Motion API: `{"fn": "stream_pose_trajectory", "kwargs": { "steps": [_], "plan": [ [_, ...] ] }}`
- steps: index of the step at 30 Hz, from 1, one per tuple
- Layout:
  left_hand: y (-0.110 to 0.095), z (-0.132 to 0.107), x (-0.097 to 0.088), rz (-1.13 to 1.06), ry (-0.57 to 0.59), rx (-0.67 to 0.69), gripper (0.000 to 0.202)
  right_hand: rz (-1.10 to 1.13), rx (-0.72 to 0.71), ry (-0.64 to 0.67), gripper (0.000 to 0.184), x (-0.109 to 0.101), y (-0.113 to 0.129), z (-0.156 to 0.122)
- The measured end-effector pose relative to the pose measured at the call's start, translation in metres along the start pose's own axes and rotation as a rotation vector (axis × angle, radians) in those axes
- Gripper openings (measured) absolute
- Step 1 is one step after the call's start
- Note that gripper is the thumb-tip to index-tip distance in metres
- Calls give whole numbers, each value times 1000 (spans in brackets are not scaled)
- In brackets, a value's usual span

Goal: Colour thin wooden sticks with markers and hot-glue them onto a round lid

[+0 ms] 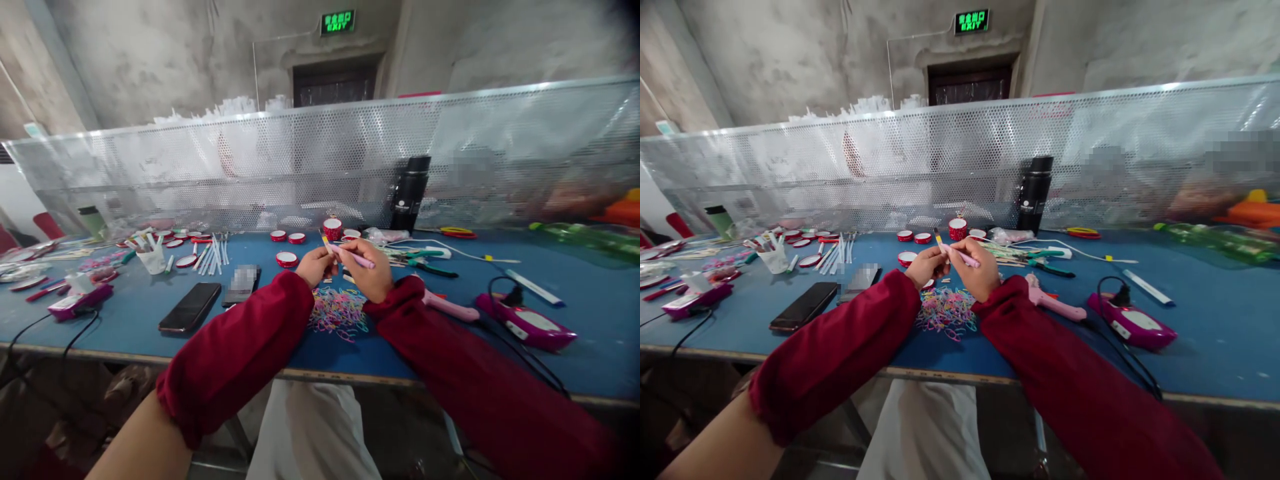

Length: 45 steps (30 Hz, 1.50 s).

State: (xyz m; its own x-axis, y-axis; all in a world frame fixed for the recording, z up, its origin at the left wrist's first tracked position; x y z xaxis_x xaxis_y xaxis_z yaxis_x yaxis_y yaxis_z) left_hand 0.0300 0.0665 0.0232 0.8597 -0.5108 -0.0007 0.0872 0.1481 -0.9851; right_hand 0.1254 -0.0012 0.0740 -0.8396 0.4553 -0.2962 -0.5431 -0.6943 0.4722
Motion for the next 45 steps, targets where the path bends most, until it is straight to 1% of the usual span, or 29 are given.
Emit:
{"fn": "stream_pose_trajectory", "kwargs": {
  "steps": [7, 16, 21, 29, 35, 39, 45],
  "plan": [
    [4, 5, -1, -17, 21, 30, 12, -3, -6, 6, 20, 1, -3, -1],
    [9, 6, -3, -7, -5, 7, 9, -36, -17, 31, 21, 2, -3, 0],
    [8, 4, -1, -13, -7, 5, 13, -58, -7, 35, 20, 3, -4, -2],
    [7, 1, 0, -43, -10, 7, 21, -104, -28, 31, 18, 1, 1, -2],
    [4, 1, -1, -33, -34, 35, 26, -140, -73, 13, 16, -1, 5, -1],
    [7, 1, 1, -47, -10, 34, 28, -154, -84, -5, 15, -3, 4, -1],
    [12, 4, 1, -54, 4, 25, 30, -146, -77, 13, 15, -1, 3, 0]
  ]
}}
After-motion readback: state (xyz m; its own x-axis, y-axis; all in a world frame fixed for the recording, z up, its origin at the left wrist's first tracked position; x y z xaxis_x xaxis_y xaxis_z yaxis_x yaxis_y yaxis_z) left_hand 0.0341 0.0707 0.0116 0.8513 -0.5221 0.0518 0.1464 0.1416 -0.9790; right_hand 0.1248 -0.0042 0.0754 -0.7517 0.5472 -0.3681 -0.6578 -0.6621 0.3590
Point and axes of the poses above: each hand's wrist, its own z-axis towards the middle knuckle, its own x-axis out of the palm, y = z × x, the point moved 9 cm from there along z, towards the middle knuckle, and after that the axes turned 5 degrees about -x, right-handed, at the moved point
